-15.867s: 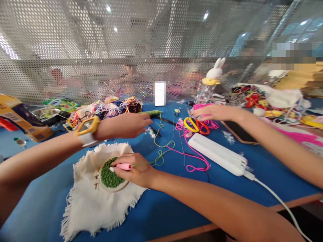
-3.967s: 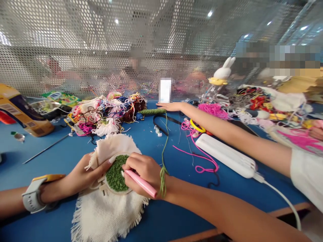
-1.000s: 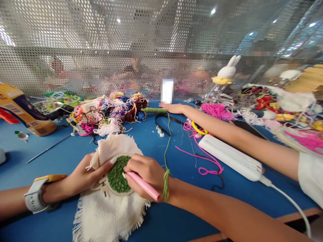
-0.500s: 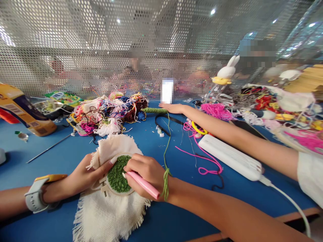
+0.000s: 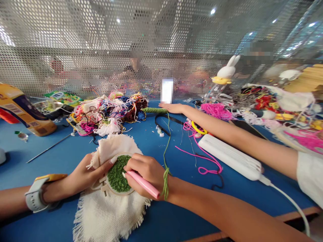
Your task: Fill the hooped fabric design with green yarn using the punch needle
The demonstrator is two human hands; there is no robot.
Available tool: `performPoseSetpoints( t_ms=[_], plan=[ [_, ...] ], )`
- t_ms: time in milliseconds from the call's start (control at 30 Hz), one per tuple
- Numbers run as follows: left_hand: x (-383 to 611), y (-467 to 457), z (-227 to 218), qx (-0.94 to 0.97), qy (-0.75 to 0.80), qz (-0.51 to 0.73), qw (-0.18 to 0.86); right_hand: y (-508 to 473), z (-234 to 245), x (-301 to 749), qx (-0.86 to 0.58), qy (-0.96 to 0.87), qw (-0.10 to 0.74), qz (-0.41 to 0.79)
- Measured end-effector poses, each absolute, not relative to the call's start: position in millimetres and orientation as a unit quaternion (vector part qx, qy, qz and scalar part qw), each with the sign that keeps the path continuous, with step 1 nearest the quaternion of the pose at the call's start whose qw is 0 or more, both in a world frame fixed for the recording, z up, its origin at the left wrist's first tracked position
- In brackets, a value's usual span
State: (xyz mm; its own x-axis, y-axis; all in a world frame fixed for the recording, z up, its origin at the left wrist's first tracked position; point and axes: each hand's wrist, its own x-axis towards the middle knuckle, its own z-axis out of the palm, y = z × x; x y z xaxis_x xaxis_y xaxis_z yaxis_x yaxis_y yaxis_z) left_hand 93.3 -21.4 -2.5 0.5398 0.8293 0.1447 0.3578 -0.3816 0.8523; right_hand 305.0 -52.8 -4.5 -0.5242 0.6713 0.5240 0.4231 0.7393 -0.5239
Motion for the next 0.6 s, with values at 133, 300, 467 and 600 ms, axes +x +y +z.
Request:
performPoseSetpoints(
  t_ms=[133,300,467,600],
  plan=[
    [93.0,-21.3,-2.6,0.776,0.381,0.289,0.411,-52.8,-4.6,305.1,-0.321,-0.856,0.368,0.170],
    [93.7,-21.0,-2.9,0.773,0.383,0.287,0.416,-53.1,-4.7,305.1,-0.323,-0.854,0.370,0.173],
    [93.7,-20.9,-3.2,0.770,0.382,0.290,0.422,-53.2,-4.5,304.8,-0.321,-0.853,0.374,0.174],
    [93.3,-20.6,-3.9,0.770,0.381,0.289,0.423,-53.0,-4.6,304.6,-0.321,-0.852,0.373,0.177]
  ],
)
